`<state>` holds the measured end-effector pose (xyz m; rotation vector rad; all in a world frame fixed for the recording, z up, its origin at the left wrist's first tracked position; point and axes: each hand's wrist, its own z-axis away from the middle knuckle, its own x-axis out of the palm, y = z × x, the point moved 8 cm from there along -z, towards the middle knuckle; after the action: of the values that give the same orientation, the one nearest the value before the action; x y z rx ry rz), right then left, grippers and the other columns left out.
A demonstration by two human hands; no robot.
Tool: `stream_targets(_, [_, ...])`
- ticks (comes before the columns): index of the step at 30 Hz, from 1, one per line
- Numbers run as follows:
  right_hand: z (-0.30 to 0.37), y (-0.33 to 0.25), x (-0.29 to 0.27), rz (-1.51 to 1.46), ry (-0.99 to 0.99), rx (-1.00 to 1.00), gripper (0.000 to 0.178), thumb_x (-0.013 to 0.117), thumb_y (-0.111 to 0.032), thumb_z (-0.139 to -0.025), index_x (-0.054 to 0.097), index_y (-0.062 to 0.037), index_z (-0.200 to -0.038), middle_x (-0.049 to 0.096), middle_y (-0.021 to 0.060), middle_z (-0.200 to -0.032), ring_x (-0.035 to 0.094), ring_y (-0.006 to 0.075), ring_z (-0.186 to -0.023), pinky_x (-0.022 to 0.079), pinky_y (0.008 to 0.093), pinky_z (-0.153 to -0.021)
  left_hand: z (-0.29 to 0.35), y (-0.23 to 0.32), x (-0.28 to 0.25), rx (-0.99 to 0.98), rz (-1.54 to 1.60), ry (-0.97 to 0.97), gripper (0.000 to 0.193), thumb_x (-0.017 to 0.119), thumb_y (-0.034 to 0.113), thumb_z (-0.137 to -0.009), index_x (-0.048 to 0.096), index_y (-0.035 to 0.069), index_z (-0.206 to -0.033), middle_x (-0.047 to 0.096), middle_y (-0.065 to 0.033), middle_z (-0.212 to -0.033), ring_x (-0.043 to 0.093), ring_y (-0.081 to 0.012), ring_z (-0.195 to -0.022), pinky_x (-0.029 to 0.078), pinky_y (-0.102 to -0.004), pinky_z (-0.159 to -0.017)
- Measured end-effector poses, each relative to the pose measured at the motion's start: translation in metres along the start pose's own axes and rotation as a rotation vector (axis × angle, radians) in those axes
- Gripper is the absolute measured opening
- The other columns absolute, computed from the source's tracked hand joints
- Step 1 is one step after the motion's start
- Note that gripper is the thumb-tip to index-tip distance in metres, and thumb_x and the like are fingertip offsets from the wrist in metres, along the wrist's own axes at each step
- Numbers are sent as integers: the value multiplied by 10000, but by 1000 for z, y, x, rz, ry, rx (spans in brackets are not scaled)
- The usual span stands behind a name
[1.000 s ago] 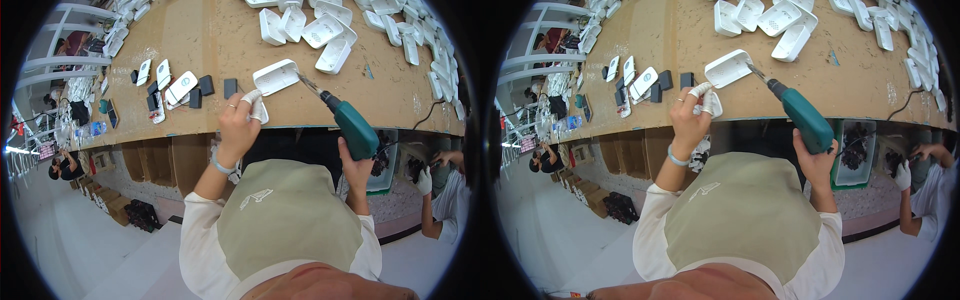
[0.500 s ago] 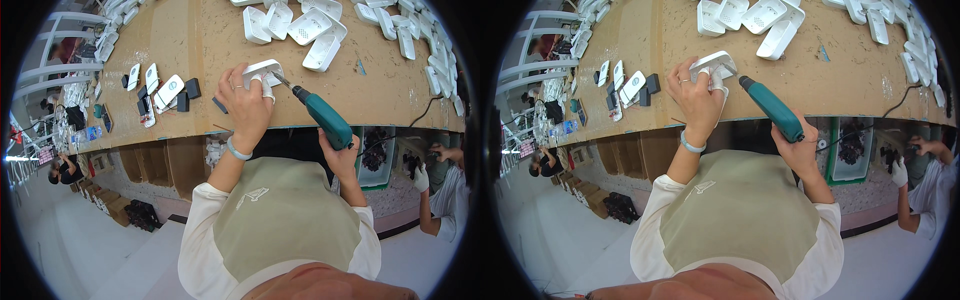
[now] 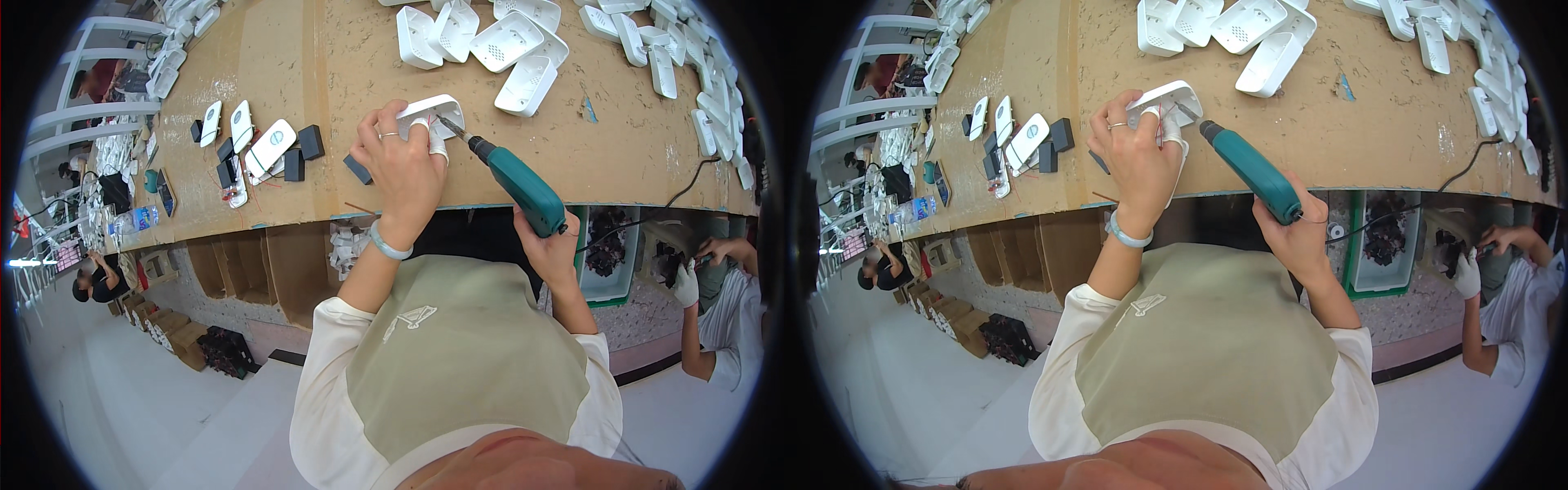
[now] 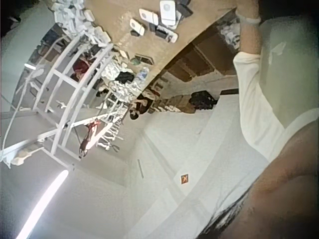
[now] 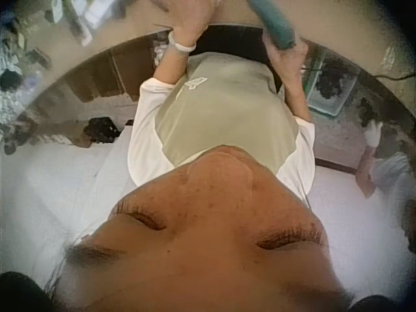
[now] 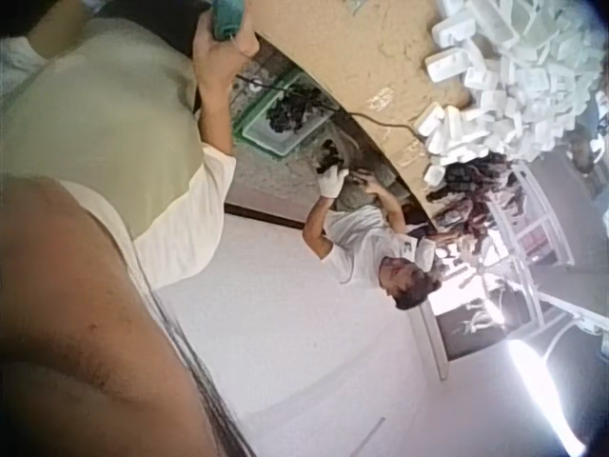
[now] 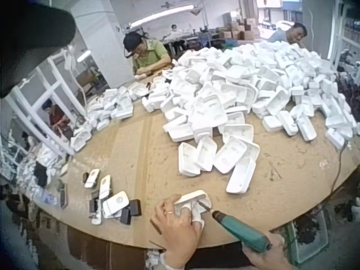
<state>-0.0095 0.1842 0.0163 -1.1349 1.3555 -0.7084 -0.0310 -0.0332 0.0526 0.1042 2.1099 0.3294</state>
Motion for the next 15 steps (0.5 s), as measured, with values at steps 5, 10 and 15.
stream_targets(5, [-1, 0, 0, -16, -3, 7, 208, 711, 26, -818, 640, 11, -1013, 640, 109, -764, 604, 149, -641, 487, 256, -640, 0, 0, 1, -14, -5, -17, 98, 743, 78, -699, 697, 2, -740, 591, -107, -1221, 456, -342, -1158, 326, -490, -901])
stream_targets(10, [-3, -8, -2, 14, -1, -30, 216, 706, 31, -814, 638, 10, -1018, 636, 121, -758, 614, 178, -639, 487, 262, -641, -1, 0, 1, -21, -7, -18, 94, 740, 73, -694, 696, 2, -738, 591, -106, -1218, 452, -340, -1164, 322, -491, -891])
stream_targets(15, [-6, -12, -2, 29, -21, -28, 238, 702, 36, -805, 632, 7, -1031, 634, 132, -757, 620, 215, -636, 491, 273, -643, -2, 1, 1, -33, -14, -27, 82, 735, 72, -704, 695, 6, -733, 596, -105, -1214, 454, -335, -1166, 315, -487, -879])
